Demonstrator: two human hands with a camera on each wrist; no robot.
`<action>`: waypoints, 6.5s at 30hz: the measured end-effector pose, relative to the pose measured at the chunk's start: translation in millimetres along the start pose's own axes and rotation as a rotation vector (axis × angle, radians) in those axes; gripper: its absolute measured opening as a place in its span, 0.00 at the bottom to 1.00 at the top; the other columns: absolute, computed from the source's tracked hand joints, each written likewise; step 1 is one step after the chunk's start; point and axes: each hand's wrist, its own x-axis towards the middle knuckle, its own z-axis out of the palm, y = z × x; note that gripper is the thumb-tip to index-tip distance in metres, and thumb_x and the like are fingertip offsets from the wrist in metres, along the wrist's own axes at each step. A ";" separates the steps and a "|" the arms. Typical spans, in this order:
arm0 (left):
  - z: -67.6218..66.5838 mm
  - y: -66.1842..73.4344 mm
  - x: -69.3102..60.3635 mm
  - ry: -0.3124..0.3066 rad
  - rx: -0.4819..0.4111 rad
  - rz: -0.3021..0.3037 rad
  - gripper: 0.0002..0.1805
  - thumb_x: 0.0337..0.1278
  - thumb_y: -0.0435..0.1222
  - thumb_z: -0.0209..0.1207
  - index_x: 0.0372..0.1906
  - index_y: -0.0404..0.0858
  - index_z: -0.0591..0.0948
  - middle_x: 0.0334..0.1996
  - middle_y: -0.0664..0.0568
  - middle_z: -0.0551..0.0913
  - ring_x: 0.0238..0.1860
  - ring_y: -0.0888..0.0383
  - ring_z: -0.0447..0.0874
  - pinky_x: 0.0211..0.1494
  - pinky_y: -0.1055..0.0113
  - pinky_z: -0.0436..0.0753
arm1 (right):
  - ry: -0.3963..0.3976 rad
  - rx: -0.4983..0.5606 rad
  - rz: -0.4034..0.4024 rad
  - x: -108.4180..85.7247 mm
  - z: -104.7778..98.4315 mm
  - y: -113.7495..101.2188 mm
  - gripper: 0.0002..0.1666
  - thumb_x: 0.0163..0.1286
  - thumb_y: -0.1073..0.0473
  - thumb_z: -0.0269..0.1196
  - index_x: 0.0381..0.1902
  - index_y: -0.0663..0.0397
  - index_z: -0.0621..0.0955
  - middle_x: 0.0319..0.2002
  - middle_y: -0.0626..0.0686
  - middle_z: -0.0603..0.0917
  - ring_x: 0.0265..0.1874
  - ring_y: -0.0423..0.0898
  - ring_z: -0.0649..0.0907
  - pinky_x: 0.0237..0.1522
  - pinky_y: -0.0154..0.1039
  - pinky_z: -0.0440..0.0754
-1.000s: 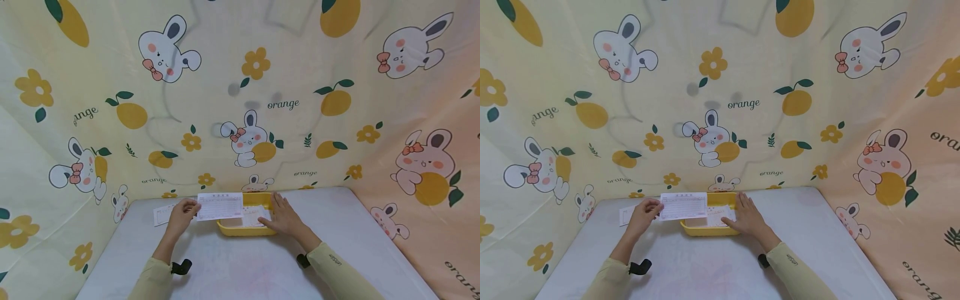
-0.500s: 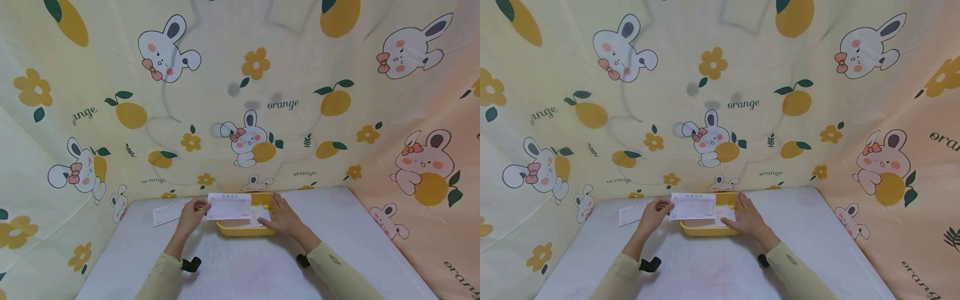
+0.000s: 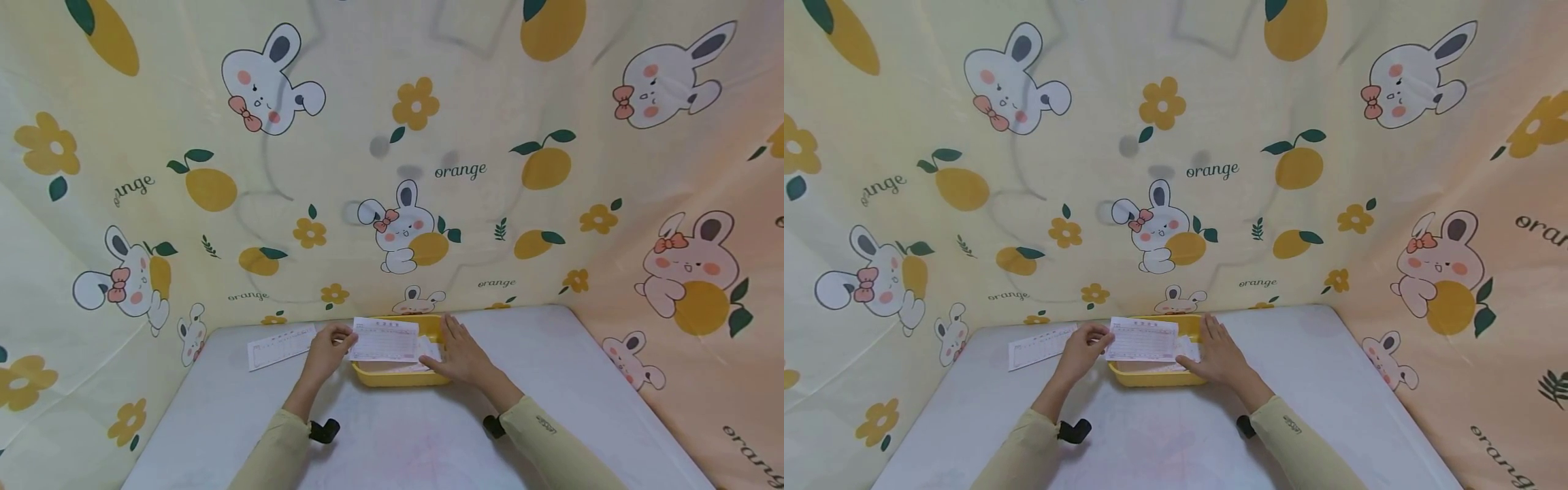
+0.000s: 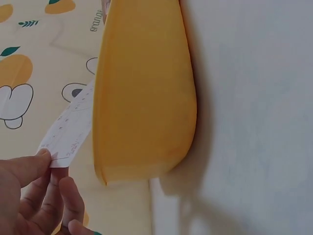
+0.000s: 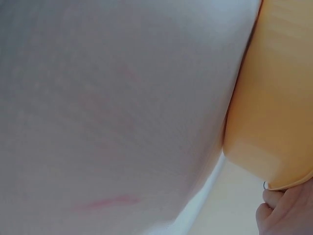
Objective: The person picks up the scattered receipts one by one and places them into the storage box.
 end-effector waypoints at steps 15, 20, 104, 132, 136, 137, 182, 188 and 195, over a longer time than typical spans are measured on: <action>18.1 3.2 -3.3 -0.007 0.063 0.059 0.07 0.73 0.38 0.69 0.46 0.39 0.85 0.42 0.51 0.88 0.43 0.55 0.84 0.49 0.56 0.85 | 0.004 -0.002 -0.020 0.3 2.1 -0.5 0.72 0.71 0.20 0.57 0.85 0.70 0.47 0.86 0.68 0.47 0.85 0.64 0.50 0.84 0.60 0.50; 19.7 3.3 -4.5 -0.018 0.098 0.038 0.07 0.73 0.39 0.68 0.46 0.41 0.84 0.42 0.52 0.88 0.42 0.56 0.83 0.47 0.58 0.84 | 0.006 -0.003 -0.020 -0.7 1.2 -0.9 0.71 0.71 0.20 0.57 0.85 0.70 0.47 0.86 0.68 0.47 0.85 0.64 0.50 0.84 0.59 0.50; -62.7 -72.5 -13.5 0.095 0.255 -0.106 0.10 0.75 0.42 0.66 0.47 0.39 0.84 0.45 0.45 0.89 0.44 0.49 0.84 0.45 0.57 0.79 | 0.006 0.019 0.019 1.2 3.3 1.7 0.73 0.70 0.19 0.57 0.86 0.68 0.45 0.87 0.65 0.45 0.86 0.61 0.49 0.85 0.58 0.48; -112.7 -117.9 -1.0 0.122 0.343 -0.271 0.12 0.77 0.41 0.61 0.49 0.35 0.82 0.49 0.39 0.86 0.47 0.42 0.82 0.47 0.49 0.76 | 0.027 0.022 0.011 2.1 6.9 4.5 0.72 0.69 0.19 0.57 0.86 0.67 0.46 0.87 0.65 0.46 0.86 0.62 0.50 0.85 0.58 0.49; -118.7 -124.1 1.8 0.133 0.341 -0.289 0.12 0.78 0.42 0.60 0.50 0.35 0.82 0.48 0.40 0.85 0.47 0.43 0.81 0.47 0.49 0.76 | 0.021 0.017 0.018 1.6 5.8 3.5 0.73 0.69 0.18 0.56 0.86 0.67 0.46 0.87 0.65 0.46 0.86 0.62 0.50 0.85 0.58 0.49; -120.5 -125.2 2.4 0.139 0.341 -0.287 0.12 0.79 0.41 0.60 0.50 0.35 0.82 0.48 0.39 0.85 0.47 0.42 0.81 0.48 0.49 0.76 | 0.022 0.016 0.020 1.6 5.5 3.3 0.73 0.69 0.18 0.56 0.86 0.67 0.46 0.87 0.65 0.46 0.86 0.62 0.50 0.85 0.58 0.49; -149.5 -140.6 3.3 0.001 0.342 -0.447 0.45 0.72 0.45 0.68 0.82 0.33 0.60 0.72 0.25 0.65 0.69 0.25 0.62 0.70 0.29 0.66 | -0.003 -0.003 0.030 -0.9 1.5 -0.6 0.72 0.69 0.19 0.57 0.86 0.67 0.47 0.87 0.65 0.46 0.86 0.61 0.50 0.84 0.57 0.50; -150.8 -144.1 4.9 -0.013 0.352 -0.431 0.44 0.71 0.45 0.69 0.81 0.32 0.62 0.72 0.25 0.64 0.68 0.25 0.62 0.69 0.29 0.67 | 0.007 0.003 0.033 -0.5 1.3 -0.5 0.73 0.69 0.18 0.57 0.86 0.67 0.47 0.87 0.65 0.46 0.86 0.62 0.51 0.84 0.58 0.51; -150.4 -152.6 7.6 -0.006 0.346 -0.435 0.39 0.69 0.45 0.70 0.74 0.30 0.67 0.70 0.25 0.63 0.66 0.27 0.62 0.69 0.29 0.68 | -0.009 0.002 0.046 0.0 3.3 0.4 0.73 0.68 0.18 0.57 0.86 0.66 0.47 0.87 0.64 0.45 0.86 0.62 0.50 0.85 0.58 0.49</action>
